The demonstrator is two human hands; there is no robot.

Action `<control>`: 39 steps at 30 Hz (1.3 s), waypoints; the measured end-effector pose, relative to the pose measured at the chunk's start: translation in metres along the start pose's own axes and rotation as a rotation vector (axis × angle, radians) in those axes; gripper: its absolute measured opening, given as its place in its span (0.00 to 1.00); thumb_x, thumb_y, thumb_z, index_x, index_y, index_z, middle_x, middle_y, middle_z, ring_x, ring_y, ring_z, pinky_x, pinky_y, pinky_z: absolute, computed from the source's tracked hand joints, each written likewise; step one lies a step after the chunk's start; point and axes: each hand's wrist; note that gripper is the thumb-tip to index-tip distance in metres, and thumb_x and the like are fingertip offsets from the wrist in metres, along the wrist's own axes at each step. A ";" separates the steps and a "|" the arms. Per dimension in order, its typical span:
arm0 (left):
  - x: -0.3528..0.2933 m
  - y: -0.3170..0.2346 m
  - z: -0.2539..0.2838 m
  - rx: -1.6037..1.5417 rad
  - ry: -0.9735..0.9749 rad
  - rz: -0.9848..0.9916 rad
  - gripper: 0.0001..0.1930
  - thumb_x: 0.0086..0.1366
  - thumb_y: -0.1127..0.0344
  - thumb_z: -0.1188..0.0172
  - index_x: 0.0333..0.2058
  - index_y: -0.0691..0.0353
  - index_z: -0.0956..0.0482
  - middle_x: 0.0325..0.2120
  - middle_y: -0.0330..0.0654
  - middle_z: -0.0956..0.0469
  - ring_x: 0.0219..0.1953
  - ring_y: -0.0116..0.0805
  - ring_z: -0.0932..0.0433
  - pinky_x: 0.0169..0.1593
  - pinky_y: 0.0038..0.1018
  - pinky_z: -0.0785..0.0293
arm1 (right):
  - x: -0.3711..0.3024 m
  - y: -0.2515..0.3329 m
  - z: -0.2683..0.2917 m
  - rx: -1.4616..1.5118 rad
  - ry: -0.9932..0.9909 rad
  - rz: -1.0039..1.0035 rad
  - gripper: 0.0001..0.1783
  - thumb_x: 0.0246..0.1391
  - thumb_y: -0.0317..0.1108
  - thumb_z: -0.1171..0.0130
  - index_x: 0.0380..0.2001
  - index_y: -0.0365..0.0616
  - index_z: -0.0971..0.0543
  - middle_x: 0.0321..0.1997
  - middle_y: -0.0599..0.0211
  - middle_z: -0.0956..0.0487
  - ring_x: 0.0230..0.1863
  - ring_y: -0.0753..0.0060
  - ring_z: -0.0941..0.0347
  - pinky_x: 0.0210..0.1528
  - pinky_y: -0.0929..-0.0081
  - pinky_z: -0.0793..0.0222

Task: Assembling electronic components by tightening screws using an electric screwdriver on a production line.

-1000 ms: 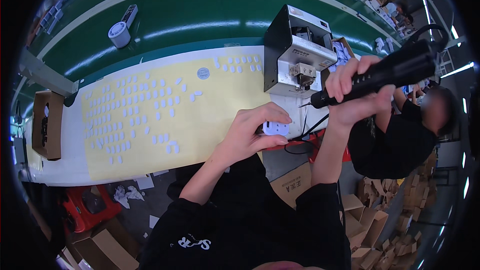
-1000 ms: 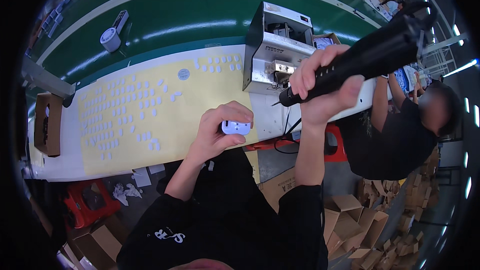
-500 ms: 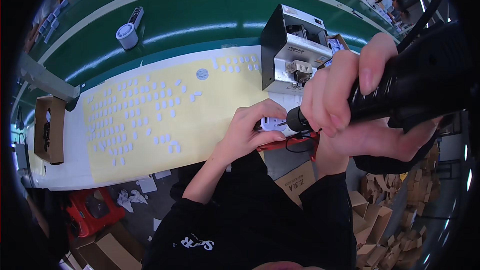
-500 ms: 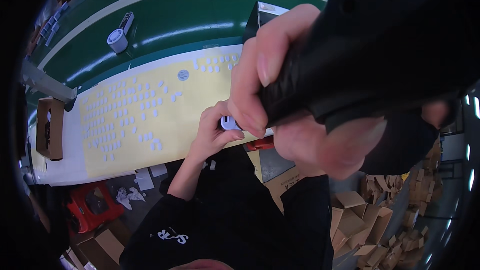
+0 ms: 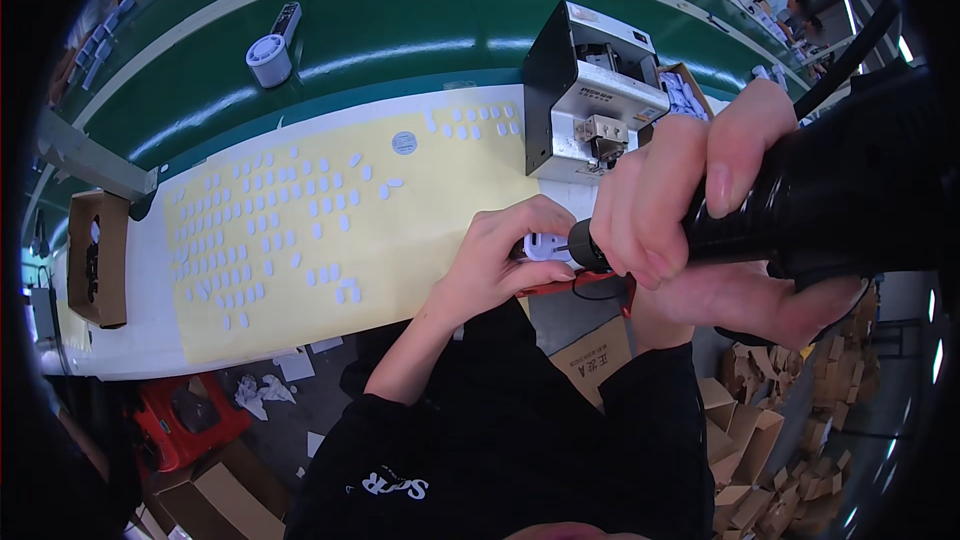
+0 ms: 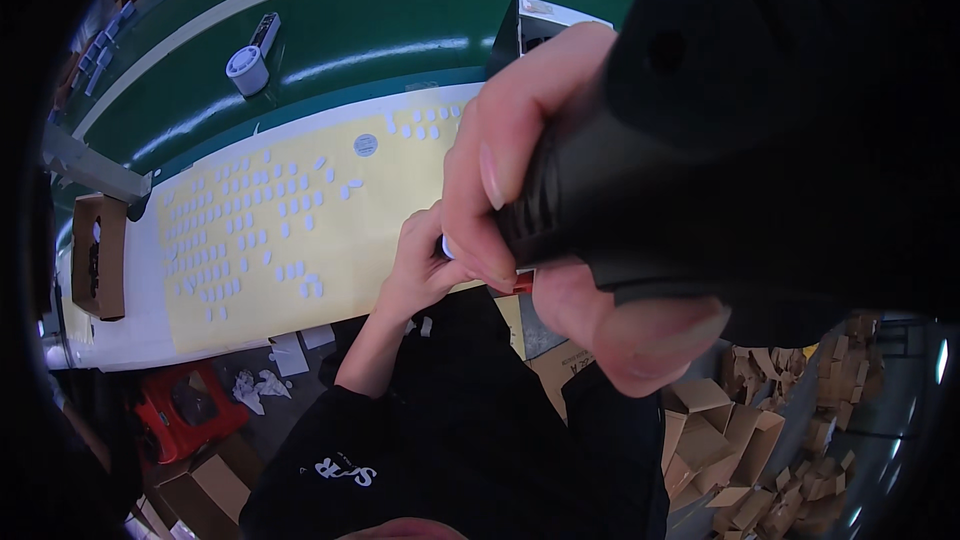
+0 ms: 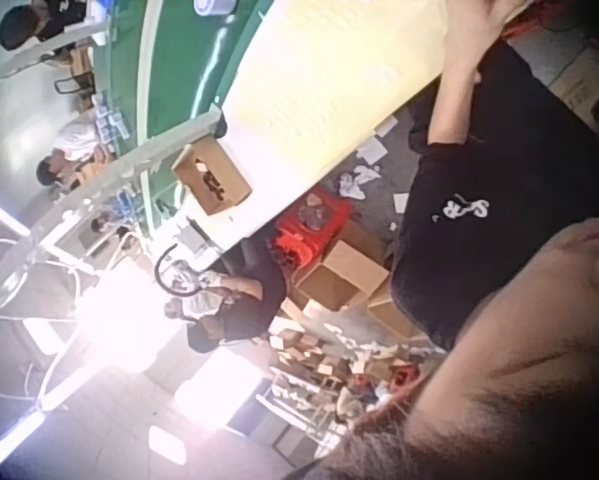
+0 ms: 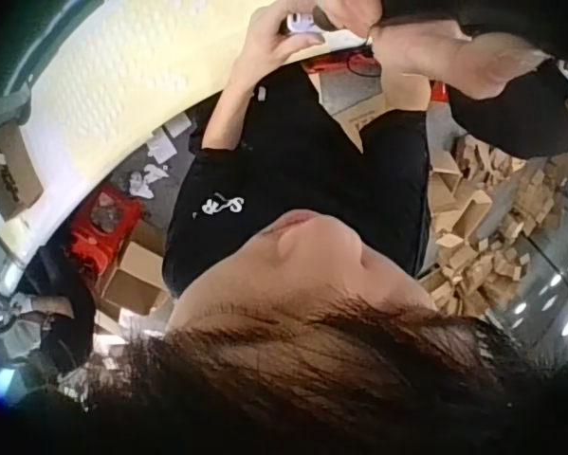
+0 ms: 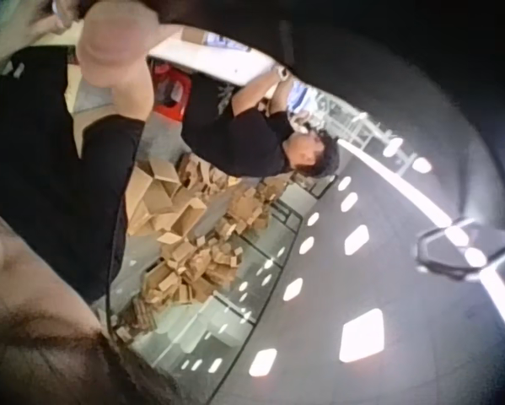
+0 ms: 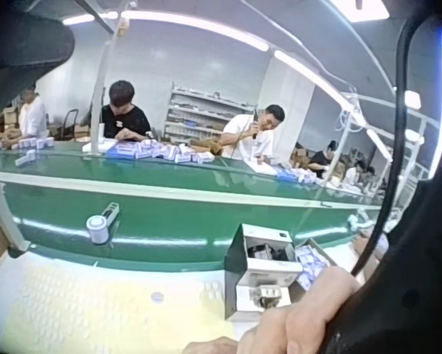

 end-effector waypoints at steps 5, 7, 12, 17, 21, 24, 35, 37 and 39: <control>0.000 0.001 0.000 0.002 0.011 -0.005 0.19 0.47 0.62 0.31 0.35 0.62 0.30 0.30 0.43 0.24 0.30 0.39 0.23 0.33 0.26 0.28 | 0.002 -0.010 0.002 0.075 0.044 0.060 0.30 0.34 0.09 0.46 0.39 0.49 0.42 0.28 0.62 0.32 0.26 0.70 0.34 0.32 0.67 0.36; 0.000 0.002 0.000 -0.007 0.016 -0.001 0.20 0.47 0.62 0.31 0.35 0.62 0.30 0.30 0.43 0.24 0.30 0.39 0.23 0.33 0.26 0.28 | 0.000 -0.009 -0.003 0.067 -0.022 0.061 0.30 0.34 0.10 0.46 0.39 0.49 0.42 0.28 0.62 0.32 0.25 0.70 0.35 0.32 0.68 0.36; 0.000 0.002 0.000 0.004 0.015 -0.005 0.19 0.48 0.62 0.32 0.35 0.62 0.30 0.30 0.43 0.24 0.30 0.40 0.23 0.33 0.26 0.28 | 0.000 -0.015 -0.005 0.105 -0.054 0.130 0.28 0.35 0.12 0.47 0.39 0.48 0.42 0.28 0.61 0.31 0.24 0.70 0.35 0.31 0.69 0.36; -0.001 0.001 -0.001 -0.040 0.015 0.027 0.18 0.49 0.62 0.33 0.35 0.63 0.29 0.31 0.44 0.23 0.31 0.40 0.23 0.34 0.26 0.28 | -0.007 -0.016 -0.011 0.004 -0.146 0.113 0.24 0.37 0.22 0.41 0.37 0.47 0.41 0.25 0.62 0.32 0.21 0.70 0.35 0.28 0.69 0.36; -0.002 0.010 -0.005 -0.126 0.009 0.012 0.18 0.50 0.62 0.33 0.36 0.63 0.29 0.31 0.45 0.23 0.31 0.40 0.23 0.35 0.26 0.28 | -0.012 -0.037 -0.030 0.116 -0.368 0.411 0.26 0.39 0.40 0.34 0.35 0.46 0.40 0.20 0.64 0.32 0.16 0.73 0.38 0.21 0.74 0.37; -0.004 0.010 -0.007 -0.154 -0.008 -0.005 0.18 0.52 0.59 0.34 0.36 0.63 0.29 0.31 0.45 0.23 0.31 0.39 0.23 0.35 0.26 0.28 | -0.035 -0.042 -0.028 0.079 -0.507 0.568 0.25 0.41 0.38 0.36 0.36 0.45 0.40 0.21 0.65 0.34 0.17 0.75 0.37 0.21 0.77 0.37; -0.003 -0.058 0.016 0.189 0.214 -0.115 0.20 0.52 0.52 0.35 0.36 0.60 0.28 0.28 0.43 0.23 0.25 0.36 0.23 0.28 0.24 0.29 | -0.079 -0.162 -0.013 0.016 -1.281 0.381 0.27 0.52 0.59 0.55 0.30 0.43 0.40 0.15 0.69 0.40 0.10 0.80 0.45 0.12 0.84 0.47; 0.002 -0.075 0.025 0.367 0.313 -0.151 0.20 0.51 0.52 0.35 0.35 0.59 0.28 0.27 0.42 0.23 0.24 0.36 0.23 0.26 0.24 0.30 | -0.082 -0.170 -0.011 0.011 -1.315 0.353 0.25 0.53 0.57 0.56 0.31 0.42 0.39 0.15 0.68 0.40 0.10 0.80 0.46 0.12 0.84 0.47; 0.003 -0.082 0.034 0.433 0.340 -0.125 0.20 0.51 0.52 0.35 0.35 0.59 0.28 0.27 0.42 0.23 0.24 0.36 0.23 0.27 0.24 0.30 | -0.082 -0.175 -0.012 0.037 -1.314 0.347 0.26 0.53 0.57 0.56 0.31 0.42 0.39 0.15 0.68 0.39 0.10 0.80 0.46 0.12 0.84 0.47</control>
Point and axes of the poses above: each hand's wrist, its own x-axis towards the middle knuckle, its own z-axis out of the back of the hand, y = z × x
